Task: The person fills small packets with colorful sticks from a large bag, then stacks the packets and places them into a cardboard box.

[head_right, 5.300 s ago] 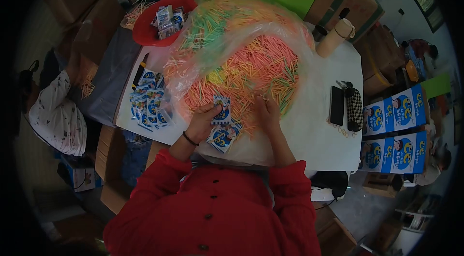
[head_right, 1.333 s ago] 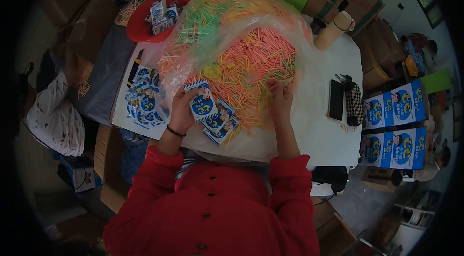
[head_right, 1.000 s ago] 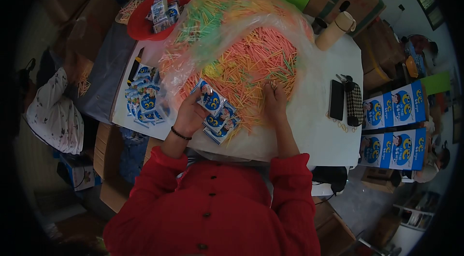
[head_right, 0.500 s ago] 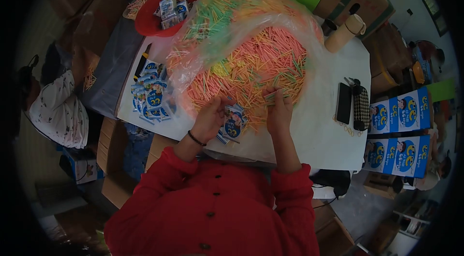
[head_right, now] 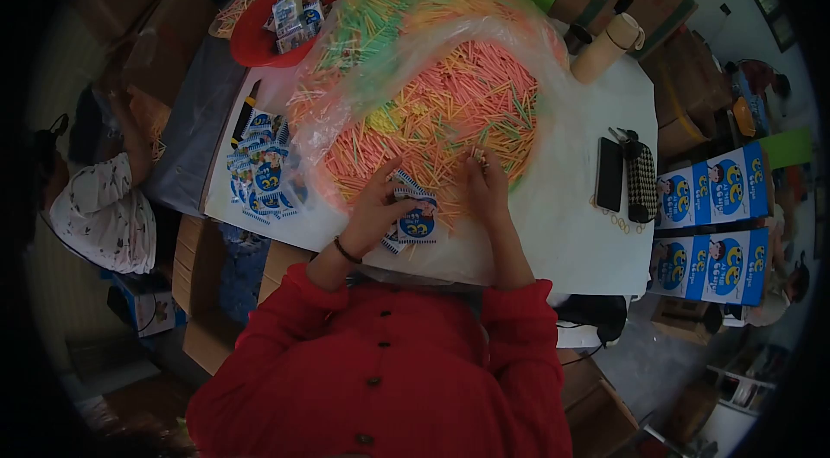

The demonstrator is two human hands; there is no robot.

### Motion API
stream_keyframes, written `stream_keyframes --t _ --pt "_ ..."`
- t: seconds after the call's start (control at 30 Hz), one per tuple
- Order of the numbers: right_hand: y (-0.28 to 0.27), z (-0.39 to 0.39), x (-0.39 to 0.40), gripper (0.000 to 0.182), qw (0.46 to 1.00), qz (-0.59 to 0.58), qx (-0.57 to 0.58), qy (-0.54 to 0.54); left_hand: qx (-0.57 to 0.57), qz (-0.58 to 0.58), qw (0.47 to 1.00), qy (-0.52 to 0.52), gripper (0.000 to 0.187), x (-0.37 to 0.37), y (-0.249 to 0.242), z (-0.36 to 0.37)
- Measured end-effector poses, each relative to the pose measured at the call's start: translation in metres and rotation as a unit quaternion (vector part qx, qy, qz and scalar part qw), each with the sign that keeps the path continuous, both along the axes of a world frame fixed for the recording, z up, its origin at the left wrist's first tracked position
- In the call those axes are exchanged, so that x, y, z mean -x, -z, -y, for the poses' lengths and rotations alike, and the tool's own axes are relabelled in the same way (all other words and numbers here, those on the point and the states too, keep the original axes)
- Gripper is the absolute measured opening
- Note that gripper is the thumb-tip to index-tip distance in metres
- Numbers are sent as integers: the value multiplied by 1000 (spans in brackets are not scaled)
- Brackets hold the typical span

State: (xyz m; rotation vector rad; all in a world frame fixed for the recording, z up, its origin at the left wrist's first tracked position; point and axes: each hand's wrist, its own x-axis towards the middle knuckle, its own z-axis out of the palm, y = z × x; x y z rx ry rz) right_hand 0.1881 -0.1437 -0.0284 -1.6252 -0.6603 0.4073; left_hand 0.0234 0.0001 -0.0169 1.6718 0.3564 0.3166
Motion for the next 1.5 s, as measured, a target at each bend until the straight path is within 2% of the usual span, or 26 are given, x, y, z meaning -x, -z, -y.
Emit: stream_keyframes --t 0.07,0.1,0.17,0.2,0.27,0.3,0.37,0.4,0.47,0.5,0.57,0.6,0.63,0.67,0.7,0.77,0.9,0.97,1.0,1.07,1.1,1.17,1.3,1.37,1.5 --pt "2 -1 -8 17 973 -145 -152 97 285 13 958 -38 41 -2 -18 -5" --pt "3 2 -9 17 973 -144 -153 94 284 16 958 -40 41 -3 -19 -8" --pt "-24 8 7 18 950 -243 -191 36 302 3 952 -54 32 -1 -18 -14" --pt "-35 8 19 18 949 -247 -191 34 302 1 952 -58 32 -1 -17 -14" --pt "-51 0 44 19 924 -319 -200 -72 426 95 899 -32 31 -7 -19 -10" --pt "-50 -4 53 19 923 -320 -201 -71 426 93 899 -32 31 -7 -22 -7" --pt "-49 -10 67 17 925 -352 -134 -49 540 114 834 -25 27 -6 -39 4" --pt "-48 -13 69 17 925 -352 -134 -47 540 113 833 -23 27 -6 -32 8" --pt "-44 -17 71 17 884 -417 -212 -18 552 122 825 -25 24 -4 -21 12" --pt "-42 -17 69 17 883 -417 -213 -18 551 122 825 -25 24 -3 -16 12" --pt "-38 -12 58 16 928 -324 -183 0 565 59 822 -40 27 0 -23 10" --pt "-33 -12 48 16 928 -325 -182 0 566 58 821 -41 27 3 -25 8" --pt "-26 -13 34 17 978 -150 -135 43 546 24 835 -57 27 5 -26 4" --pt "-18 -10 23 17 992 31 -84 84 525 -9 848 -73 27 7 -27 1" --pt "-10 -5 17 17 992 32 -84 84 525 -8 848 -73 27 8 -27 1" --pt "2 1 4 18 995 76 43 49 519 18 851 -78 24 8 -28 -1" --pt "6 8 5 16 996 71 48 35 457 -1 884 -95 18 13 -21 0" --pt "-19 4 13 15 988 -102 -70 87 283 -11 958 -39 15 15 -15 -3" --pt "-32 3 20 15 989 -104 -68 86 284 -12 958 -41 15 16 -13 -4" --pt "-59 0 39 16 952 -237 -195 -5 166 -33 986 9 14 16 -13 -7" --pt "-69 -3 45 16 952 -237 -195 -3 167 -34 985 11 14 15 -15 -6" --pt "-83 -8 55 15 944 -217 -234 -80 65 -30 997 39 16 14 -27 -5" --pt "-90 -17 59 15 937 -188 -257 -144 3 -2 998 56 19 15 -32 -5" --pt "-81 -18 57 15 967 -135 -157 -147 -4 4 998 63 20 16 -30 -5" --pt "-69 -16 58 16 964 -154 -135 -169 -4 -2 998 63 22 17 -30 -4"
